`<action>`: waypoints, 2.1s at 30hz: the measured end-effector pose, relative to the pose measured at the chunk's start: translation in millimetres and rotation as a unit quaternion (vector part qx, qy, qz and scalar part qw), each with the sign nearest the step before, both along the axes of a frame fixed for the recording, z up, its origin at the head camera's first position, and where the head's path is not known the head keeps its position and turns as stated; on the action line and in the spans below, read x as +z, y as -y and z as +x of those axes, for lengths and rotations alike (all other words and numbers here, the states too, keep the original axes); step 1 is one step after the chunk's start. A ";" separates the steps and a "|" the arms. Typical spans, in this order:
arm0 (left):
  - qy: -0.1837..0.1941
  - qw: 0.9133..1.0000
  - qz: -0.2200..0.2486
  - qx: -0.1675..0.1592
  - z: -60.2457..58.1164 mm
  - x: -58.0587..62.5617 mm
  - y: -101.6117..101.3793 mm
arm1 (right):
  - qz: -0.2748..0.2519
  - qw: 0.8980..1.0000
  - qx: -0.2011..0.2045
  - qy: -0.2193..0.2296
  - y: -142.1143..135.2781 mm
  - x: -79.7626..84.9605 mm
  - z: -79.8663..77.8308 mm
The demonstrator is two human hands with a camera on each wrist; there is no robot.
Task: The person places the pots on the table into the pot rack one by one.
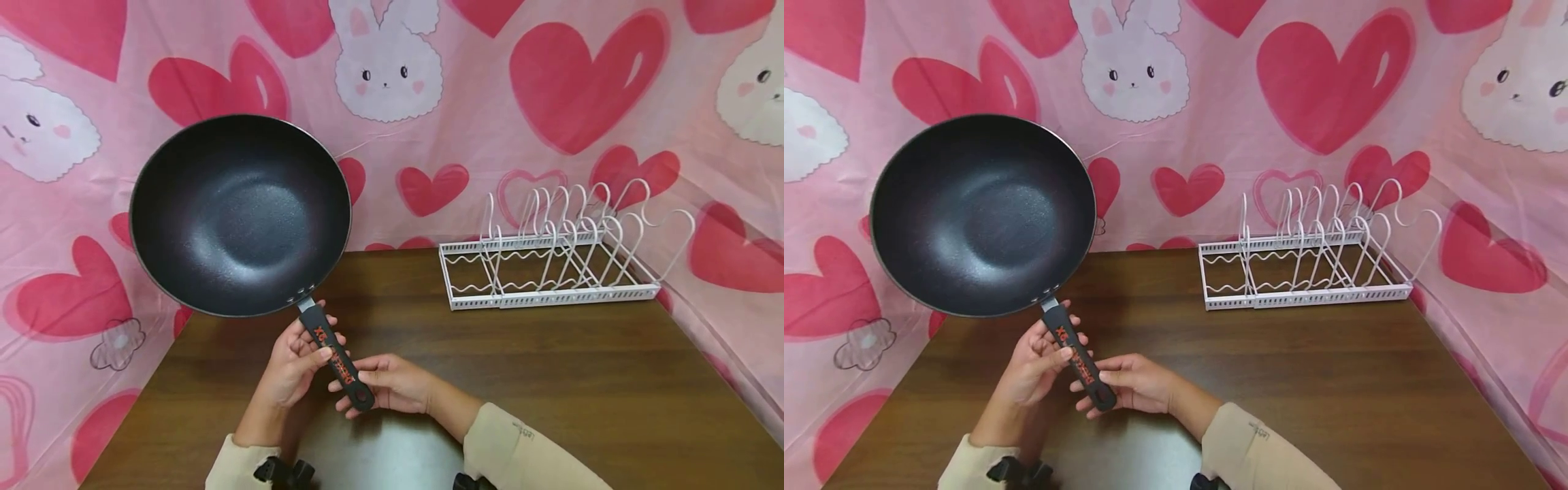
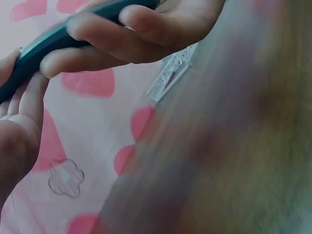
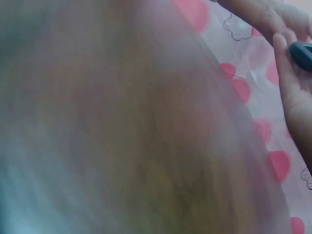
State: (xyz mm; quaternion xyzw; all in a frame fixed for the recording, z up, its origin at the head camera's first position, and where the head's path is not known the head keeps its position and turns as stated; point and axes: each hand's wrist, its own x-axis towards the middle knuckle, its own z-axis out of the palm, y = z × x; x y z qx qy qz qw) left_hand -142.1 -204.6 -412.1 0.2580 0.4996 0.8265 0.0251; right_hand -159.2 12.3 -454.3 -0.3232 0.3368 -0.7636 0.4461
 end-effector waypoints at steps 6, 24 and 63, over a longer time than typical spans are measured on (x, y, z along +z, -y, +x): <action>-0.014 0.999 -0.011 -0.046 -2.7 11.0 -9.9 | -0.048 0.998 0.047 0.021 -3.4 2.0 3.8; 0.003 0.992 -0.083 0.095 0.0 31.3 -47.1 | -0.041 0.997 -0.053 -0.043 -29.5 6.8 -5.7; 0.026 0.984 -0.176 0.007 -20.9 54.2 -198.9 | 0.092 0.910 -0.319 -0.250 -168.0 22.8 26.5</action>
